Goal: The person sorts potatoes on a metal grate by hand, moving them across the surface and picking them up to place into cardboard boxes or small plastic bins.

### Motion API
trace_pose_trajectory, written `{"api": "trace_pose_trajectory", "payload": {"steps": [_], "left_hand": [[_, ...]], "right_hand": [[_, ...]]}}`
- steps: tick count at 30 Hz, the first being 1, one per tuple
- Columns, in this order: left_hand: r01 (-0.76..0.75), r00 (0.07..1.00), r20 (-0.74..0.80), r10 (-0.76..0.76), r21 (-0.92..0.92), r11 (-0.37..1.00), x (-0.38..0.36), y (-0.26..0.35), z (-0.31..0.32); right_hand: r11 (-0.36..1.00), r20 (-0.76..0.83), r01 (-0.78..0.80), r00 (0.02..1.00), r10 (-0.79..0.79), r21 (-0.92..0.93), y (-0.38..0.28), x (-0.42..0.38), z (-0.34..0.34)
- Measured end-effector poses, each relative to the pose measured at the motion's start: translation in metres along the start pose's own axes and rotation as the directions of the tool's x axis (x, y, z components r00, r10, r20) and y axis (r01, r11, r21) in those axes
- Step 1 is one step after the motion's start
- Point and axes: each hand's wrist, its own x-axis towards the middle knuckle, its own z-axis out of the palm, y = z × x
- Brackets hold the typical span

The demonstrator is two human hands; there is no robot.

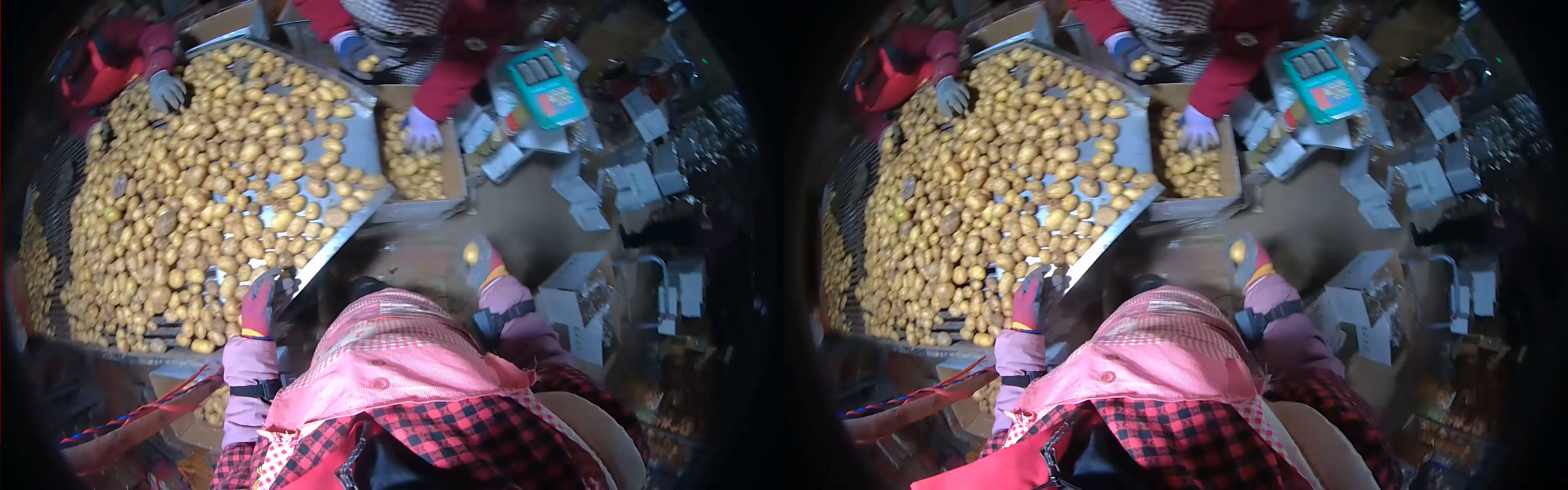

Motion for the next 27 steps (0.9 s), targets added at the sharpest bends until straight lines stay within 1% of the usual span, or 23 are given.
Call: {"api": "trace_pose_trajectory", "payload": {"steps": [2,3,4,5,7,8,9,10,11,12,13,14,15,16,17,18,19,20,22,23,24,25,27], "left_hand": [[-0.014,0.993,0.118,0.014,-0.001,1.0,0.016,-0.022,0.029],[-0.027,0.985,0.168,0.026,0.005,1.0,0.025,-0.03,0.041],[0.065,0.965,0.251,-0.078,0.061,0.996,0.032,-0.034,0.047],[0.061,0.953,0.292,-0.086,0.093,0.994,0.031,-0.029,0.059],[0.043,0.927,0.362,-0.101,0.163,0.986,0.027,-0.021,0.086],[0.054,0.934,0.344,-0.096,0.129,0.99,0.026,-0.015,0.095],[-0.246,0.927,0.369,0.073,0.446,0.861,0.026,-0.017,0.081],[-0.504,0.856,0.469,0.218,0.664,0.552,0.033,-0.022,0.052],[-0.423,0.9,0.413,0.137,0.756,0.499,0.045,-0.018,0.064],[-0.34,0.934,0.352,0.055,0.837,0.428,0.058,-0.013,0.078],[-0.261,0.957,0.287,-0.028,0.902,0.343,0.072,-0.009,0.093],[-0.283,0.952,0.306,0.004,0.876,0.391,0.092,-0.014,0.088],[-0.303,0.943,0.329,0.045,0.798,0.521,0.11,-0.021,0.08],[-0.314,0.936,0.341,0.085,0.703,0.638,0.125,-0.026,0.069],[-0.265,0.944,0.322,0.072,0.611,0.746,0.137,-0.032,0.065],[-0.126,0.954,0.299,0.001,0.4,0.908,0.149,-0.038,0.068],[0.04,0.951,0.297,-0.086,0.157,0.987,0.156,-0.039,0.077],[0.027,0.948,0.3,-0.105,0.253,0.967,0.154,-0.026,0.099],[0.03,0.947,0.302,-0.113,0.265,0.964,0.138,-0.006,0.149],[0.039,0.947,0.298,-0.122,0.27,0.962,0.137,-0.002,0.163],[0.018,0.944,0.314,-0.107,0.275,0.961,0.144,-0.005,0.17],[-0.027,0.922,0.379,-0.082,0.272,0.962,0.154,-0.013,0.169],[-0.115,0.86,0.509,-0.036,0.261,0.958,0.172,-0.023,0.163]], "right_hand": [[0.997,-0.074,-0.032,0.997,0.027,-0.071,0.008,-0.038,-0.038],[0.98,-0.043,0.097,0.993,-0.106,-0.174,0.008,-0.056,-0.056],[0.939,0.005,0.216,0.975,-0.223,-0.267,0.01,-0.074,-0.075],[0.879,0.066,0.327,0.943,-0.325,-0.347,0.014,-0.087,-0.091],[0.9,0.041,0.337,0.94,-0.34,-0.277,0.015,-0.096,-0.112],[0.963,-0.039,0.237,0.969,-0.244,-0.127,0.013,-0.096,-0.123],[0.99,-0.101,0.14,0.986,-0.135,0.036,0.013,-0.094,-0.132],[0.673,0.21,0.306,0.952,-0.223,-0.674,0.021,-0.092,-0.147],[-0.074,0.498,0.5,0.818,-0.287,-0.863,0.029,-0.087,-0.162],[-0.433,0.453,0.375,0.887,-0.089,-0.82,0.024,-0.06,-0.201],[-0.21,0.227,0.176,0.94,-0.254,-0.962,0.032,-0.058,-0.202],[0.232,0.227,0.321,0.906,-0.358,-0.918,0.067,-0.007,-0.261],[0.413,0.284,0.429,0.885,-0.368,-0.803,0.064,0.013,-0.278],[0.575,0.34,0.505,0.862,-0.377,-0.643,0.062,0.03,-0.293],[0.546,0.39,0.563,0.825,-0.408,-0.62,0.052,0.025,-0.283],[0.516,0.439,0.619,0.785,-0.437,-0.592,0.041,0.021,-0.273],[0.233,0.516,0.667,0.714,-0.474,-0.708,0.009,-0.016,-0.246],[-0.074,0.597,0.647,0.646,-0.476,-0.759,-0.014,-0.04,-0.228],[0.073,0.579,0.68,0.671,-0.463,-0.729,-0.02,-0.024,-0.236],[0.148,0.571,0.687,0.687,-0.449,-0.711,-0.022,-0.012,-0.243],[0.448,0.439,0.637,0.765,-0.472,-0.628,-0.02,-0.002,-0.248],[0.702,0.306,0.54,0.841,-0.445,-0.464,-0.014,0.008,-0.255],[0.869,0.131,0.419,0.908,-0.398,-0.264,-0.004,0.018,-0.26]]}}
